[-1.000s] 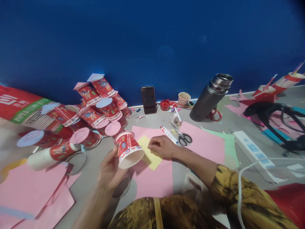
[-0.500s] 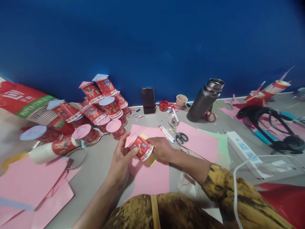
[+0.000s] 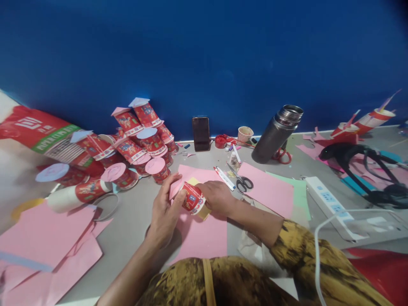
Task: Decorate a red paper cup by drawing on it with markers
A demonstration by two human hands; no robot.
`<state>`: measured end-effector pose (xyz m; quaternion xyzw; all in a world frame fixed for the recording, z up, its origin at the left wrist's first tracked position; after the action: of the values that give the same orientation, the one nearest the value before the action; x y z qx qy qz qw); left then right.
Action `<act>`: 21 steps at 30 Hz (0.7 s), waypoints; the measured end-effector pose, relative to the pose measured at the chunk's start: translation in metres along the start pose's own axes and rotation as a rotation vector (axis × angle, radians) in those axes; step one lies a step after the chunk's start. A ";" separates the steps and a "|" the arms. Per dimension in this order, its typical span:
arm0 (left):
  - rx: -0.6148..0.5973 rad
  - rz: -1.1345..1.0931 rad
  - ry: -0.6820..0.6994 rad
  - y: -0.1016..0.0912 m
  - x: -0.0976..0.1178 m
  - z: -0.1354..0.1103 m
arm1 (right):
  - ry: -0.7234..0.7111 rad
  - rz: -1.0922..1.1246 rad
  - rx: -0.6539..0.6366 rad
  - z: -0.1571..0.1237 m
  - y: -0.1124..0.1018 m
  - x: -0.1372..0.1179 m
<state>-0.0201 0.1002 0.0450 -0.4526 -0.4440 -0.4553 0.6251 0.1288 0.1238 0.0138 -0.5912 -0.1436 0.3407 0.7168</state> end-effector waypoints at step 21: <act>-0.011 0.066 0.069 -0.001 0.006 0.001 | 0.037 0.048 -0.022 0.000 0.000 0.003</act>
<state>-0.0200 0.1002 0.0512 -0.4546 -0.4044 -0.4520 0.6523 0.1311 0.1255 0.0127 -0.6083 -0.1200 0.3452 0.7046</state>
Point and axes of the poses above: each hand's wrist, its own z-axis towards the middle knuckle, its own y-axis out of the palm, x = y × z, the point moved 10 cm from there along z, towards the middle knuckle, and after that the axes turned 4 degrees about -z, right-handed, at the moved point
